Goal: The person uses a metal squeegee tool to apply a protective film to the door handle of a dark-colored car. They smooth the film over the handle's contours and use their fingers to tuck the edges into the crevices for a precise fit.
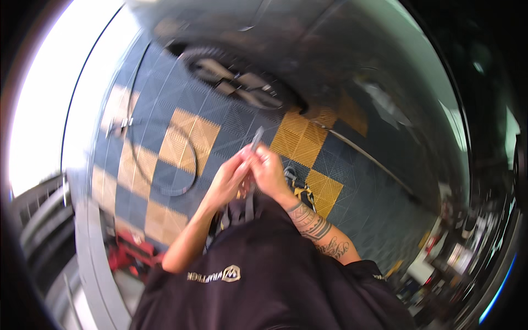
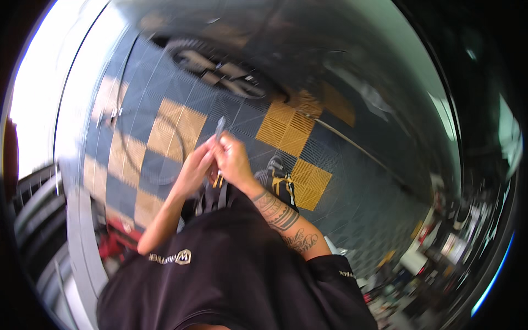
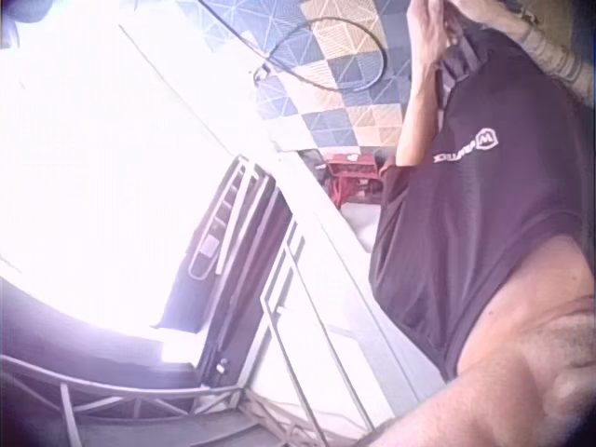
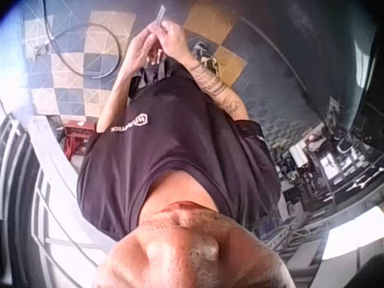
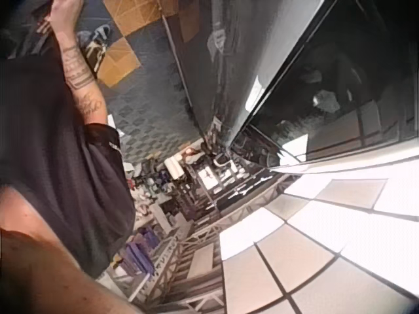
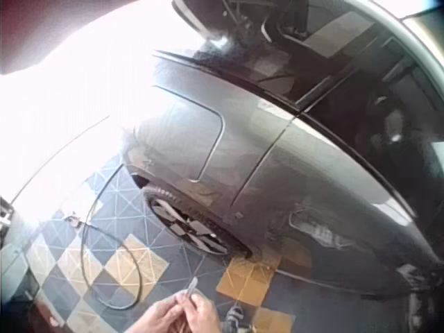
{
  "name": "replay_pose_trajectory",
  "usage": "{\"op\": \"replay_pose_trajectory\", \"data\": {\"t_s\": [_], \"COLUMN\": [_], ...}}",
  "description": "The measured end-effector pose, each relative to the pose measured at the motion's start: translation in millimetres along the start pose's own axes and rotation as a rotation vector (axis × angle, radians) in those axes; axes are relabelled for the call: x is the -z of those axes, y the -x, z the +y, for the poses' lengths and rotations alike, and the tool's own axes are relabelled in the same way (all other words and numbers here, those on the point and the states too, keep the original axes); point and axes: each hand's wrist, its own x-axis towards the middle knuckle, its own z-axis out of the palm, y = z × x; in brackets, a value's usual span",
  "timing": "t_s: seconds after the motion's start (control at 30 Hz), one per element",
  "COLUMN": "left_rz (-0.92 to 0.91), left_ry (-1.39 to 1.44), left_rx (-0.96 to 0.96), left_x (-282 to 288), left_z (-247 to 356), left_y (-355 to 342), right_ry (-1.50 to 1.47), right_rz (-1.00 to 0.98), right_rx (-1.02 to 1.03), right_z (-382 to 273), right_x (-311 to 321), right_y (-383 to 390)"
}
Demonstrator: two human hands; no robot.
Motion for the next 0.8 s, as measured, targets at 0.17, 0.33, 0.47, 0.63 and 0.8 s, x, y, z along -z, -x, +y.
{"op": "replay_pose_trajectory", "data": {"t_s": [0.17,0.33,0.47,0.63,0.8], "left_rz": [0.336,0.557,0.625,0.722,0.794], "left_ry": [-0.231,-0.704,-0.775,-0.758,-0.877], "left_rx": [-0.114,0.100,0.307,0.347,0.178], "left_x": [21.3,29.6,-9.7,-84.5,-120.6], "left_z": [-19.2,-60.6,-97.9,-131.7,-164.6], "left_y": [16.7,110.2,158.6,139.8,83.5], "right_ry": [-0.254,0.303,0.694,0.919,0.906], "right_rz": [-0.385,-0.323,-0.282,-0.362,-0.295], "right_rx": [-0.174,-0.373,-0.288,-0.289,-0.232], "right_z": [-2.8,59.6,107.6,94.6,76.6], "right_x": [40.0,168.5,254.6,309.6,348.2], "right_y": [-3.8,41.2,81.7,113.5,122.4]}}
